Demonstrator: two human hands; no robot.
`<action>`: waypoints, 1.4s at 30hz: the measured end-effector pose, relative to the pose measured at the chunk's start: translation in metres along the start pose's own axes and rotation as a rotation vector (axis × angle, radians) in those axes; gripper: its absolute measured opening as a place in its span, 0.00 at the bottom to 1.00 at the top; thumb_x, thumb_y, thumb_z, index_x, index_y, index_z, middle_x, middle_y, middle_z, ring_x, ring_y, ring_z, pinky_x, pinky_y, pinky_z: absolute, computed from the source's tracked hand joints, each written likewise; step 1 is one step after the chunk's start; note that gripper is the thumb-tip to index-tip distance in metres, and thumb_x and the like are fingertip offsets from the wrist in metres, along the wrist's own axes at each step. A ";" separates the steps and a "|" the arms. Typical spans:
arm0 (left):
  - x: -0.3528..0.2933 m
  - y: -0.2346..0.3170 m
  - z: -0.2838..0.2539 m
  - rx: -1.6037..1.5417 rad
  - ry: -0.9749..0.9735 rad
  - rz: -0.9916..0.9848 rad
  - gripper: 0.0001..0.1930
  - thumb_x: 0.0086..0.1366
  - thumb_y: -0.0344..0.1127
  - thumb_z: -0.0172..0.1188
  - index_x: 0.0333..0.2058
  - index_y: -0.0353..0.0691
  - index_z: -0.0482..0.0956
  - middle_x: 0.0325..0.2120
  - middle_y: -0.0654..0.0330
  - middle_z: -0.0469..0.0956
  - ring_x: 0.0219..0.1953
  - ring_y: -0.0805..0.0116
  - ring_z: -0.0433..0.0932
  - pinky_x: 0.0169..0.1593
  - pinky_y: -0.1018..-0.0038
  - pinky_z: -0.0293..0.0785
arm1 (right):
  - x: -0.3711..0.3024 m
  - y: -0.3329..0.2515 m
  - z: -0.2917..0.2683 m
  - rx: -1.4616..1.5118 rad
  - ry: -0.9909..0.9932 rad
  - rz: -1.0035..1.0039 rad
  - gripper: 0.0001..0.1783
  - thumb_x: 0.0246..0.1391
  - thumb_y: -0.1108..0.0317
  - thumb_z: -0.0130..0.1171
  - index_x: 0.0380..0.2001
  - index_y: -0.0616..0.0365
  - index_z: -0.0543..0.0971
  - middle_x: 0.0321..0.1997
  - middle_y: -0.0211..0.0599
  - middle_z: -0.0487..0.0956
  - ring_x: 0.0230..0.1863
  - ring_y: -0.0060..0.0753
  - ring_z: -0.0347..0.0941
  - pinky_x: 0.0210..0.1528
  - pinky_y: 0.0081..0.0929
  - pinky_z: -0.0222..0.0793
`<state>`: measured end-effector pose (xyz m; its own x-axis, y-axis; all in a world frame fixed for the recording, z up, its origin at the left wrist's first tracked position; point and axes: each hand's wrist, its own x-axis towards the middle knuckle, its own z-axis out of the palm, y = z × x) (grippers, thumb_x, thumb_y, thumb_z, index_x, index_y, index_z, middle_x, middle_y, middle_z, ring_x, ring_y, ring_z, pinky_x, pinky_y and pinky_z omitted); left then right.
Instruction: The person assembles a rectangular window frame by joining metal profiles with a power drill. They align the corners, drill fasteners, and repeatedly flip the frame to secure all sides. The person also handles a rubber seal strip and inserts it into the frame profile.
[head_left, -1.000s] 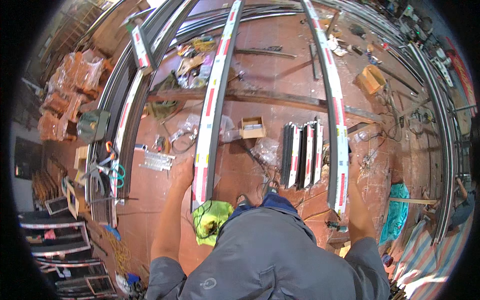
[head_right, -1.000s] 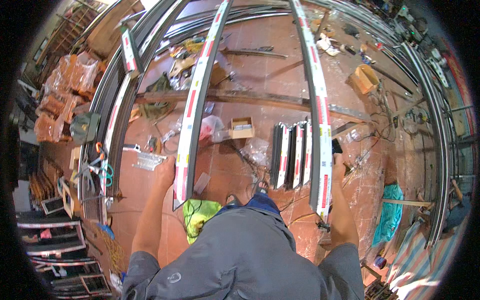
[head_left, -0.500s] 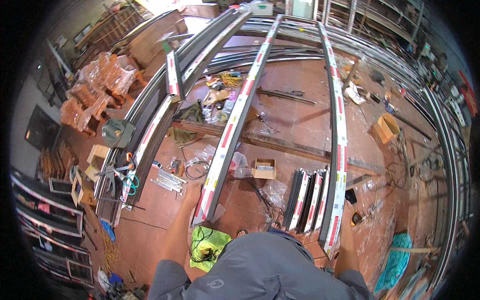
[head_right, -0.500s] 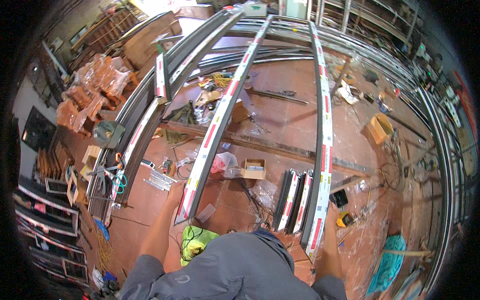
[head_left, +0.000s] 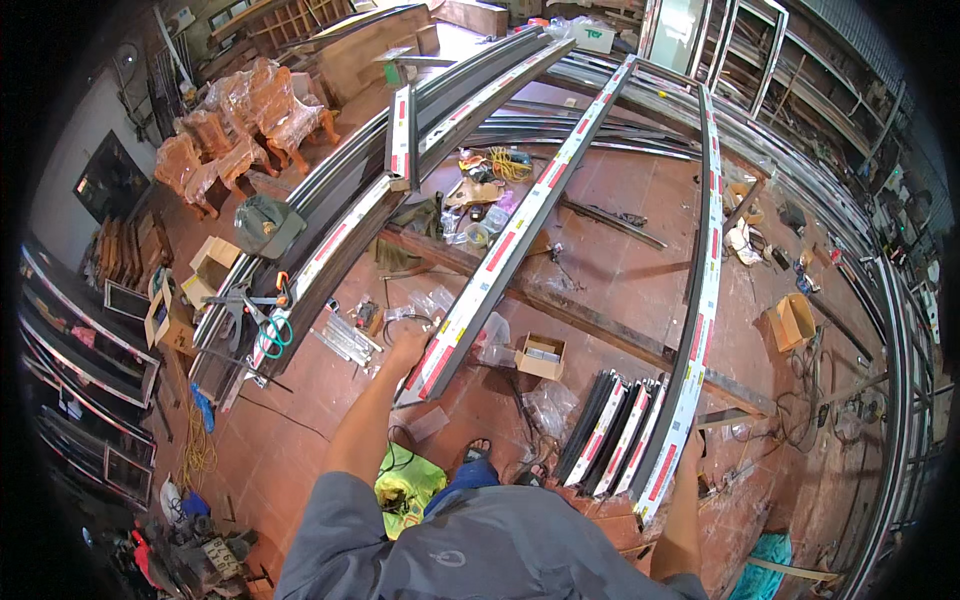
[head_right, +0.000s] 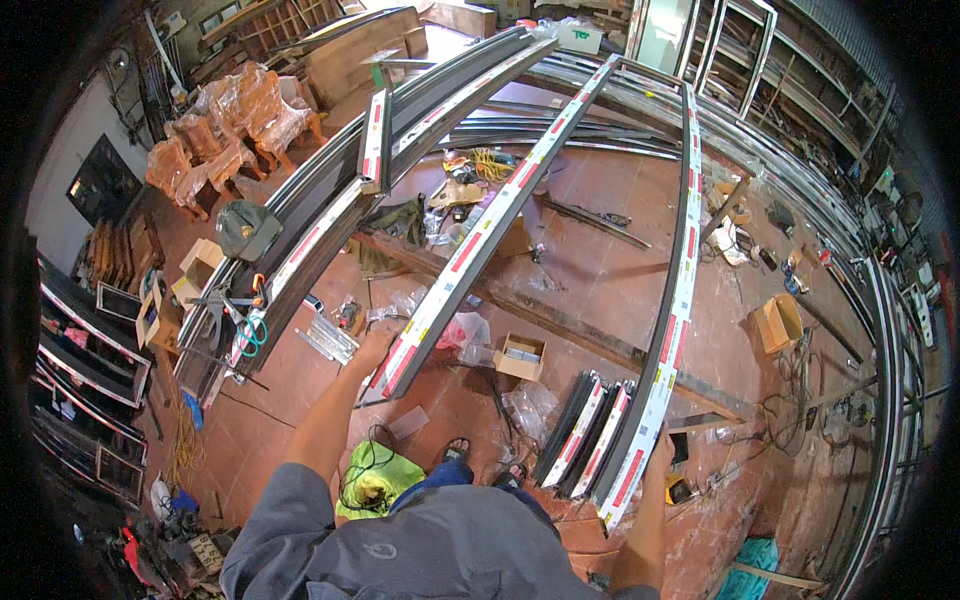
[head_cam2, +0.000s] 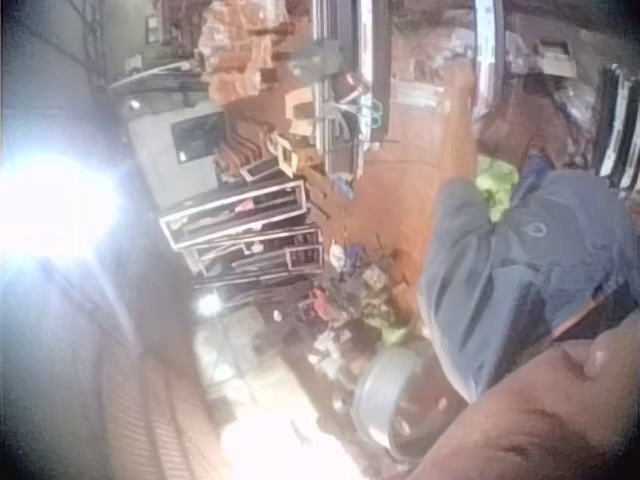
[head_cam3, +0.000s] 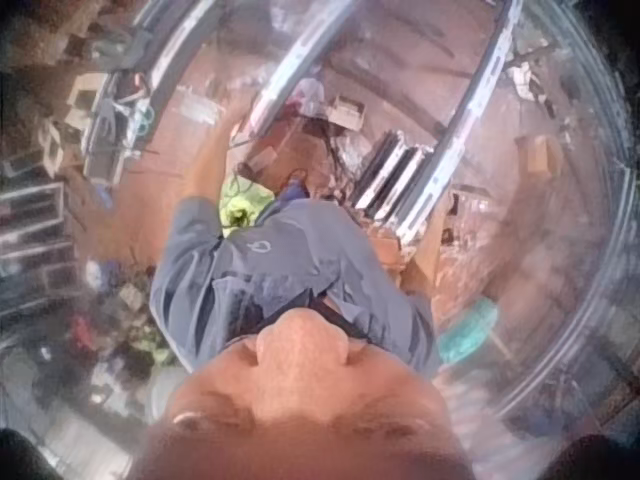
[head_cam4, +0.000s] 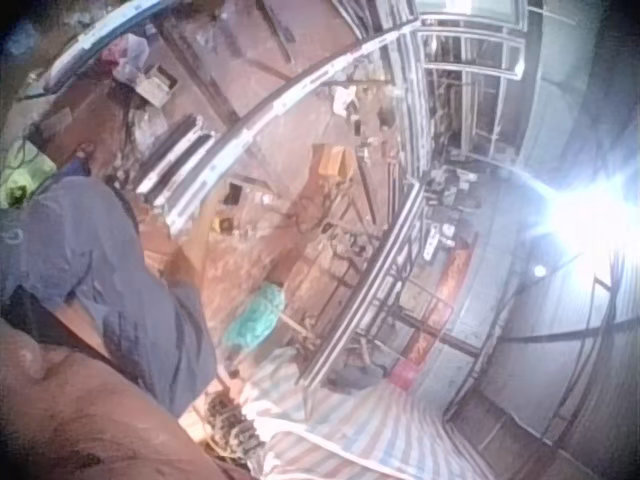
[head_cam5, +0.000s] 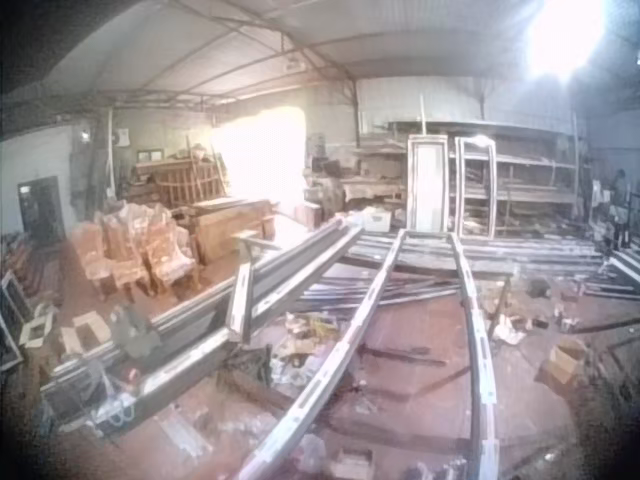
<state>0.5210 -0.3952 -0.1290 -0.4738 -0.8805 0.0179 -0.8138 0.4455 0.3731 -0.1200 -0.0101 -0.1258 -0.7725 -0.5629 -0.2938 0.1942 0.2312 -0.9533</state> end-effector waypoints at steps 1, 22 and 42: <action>0.001 -0.005 -0.001 -0.224 -0.051 -0.190 0.27 0.81 0.52 0.48 0.58 0.34 0.82 0.40 0.27 0.83 0.49 0.32 0.84 0.57 0.47 0.76 | -0.003 -0.004 0.002 -0.044 0.005 -0.016 0.36 0.77 0.38 0.48 0.51 0.66 0.86 0.36 0.34 0.85 0.34 0.26 0.77 0.41 0.28 0.74; 0.367 0.004 -0.265 0.097 0.485 -0.580 0.49 0.55 0.68 0.74 0.66 0.41 0.69 0.63 0.40 0.72 0.64 0.40 0.75 0.64 0.42 0.69 | -0.330 0.023 -0.141 -0.277 0.774 0.345 0.38 0.66 0.35 0.53 0.58 0.61 0.80 0.50 0.53 0.83 0.40 0.48 0.82 0.37 0.41 0.79; 0.268 -0.035 -0.264 -0.207 0.410 -0.380 0.53 0.49 0.49 0.78 0.75 0.52 0.66 0.60 0.42 0.81 0.62 0.43 0.80 0.64 0.54 0.74 | -0.440 0.132 -0.286 0.074 0.753 0.353 0.23 0.66 0.54 0.67 0.54 0.62 0.80 0.50 0.54 0.83 0.43 0.56 0.80 0.43 0.59 0.82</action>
<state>0.5115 -0.6897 0.1077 0.0394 -0.9812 0.1890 -0.7987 0.0827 0.5960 0.0726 0.4955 -0.1028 -0.8513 0.2203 -0.4763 0.5196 0.2274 -0.8236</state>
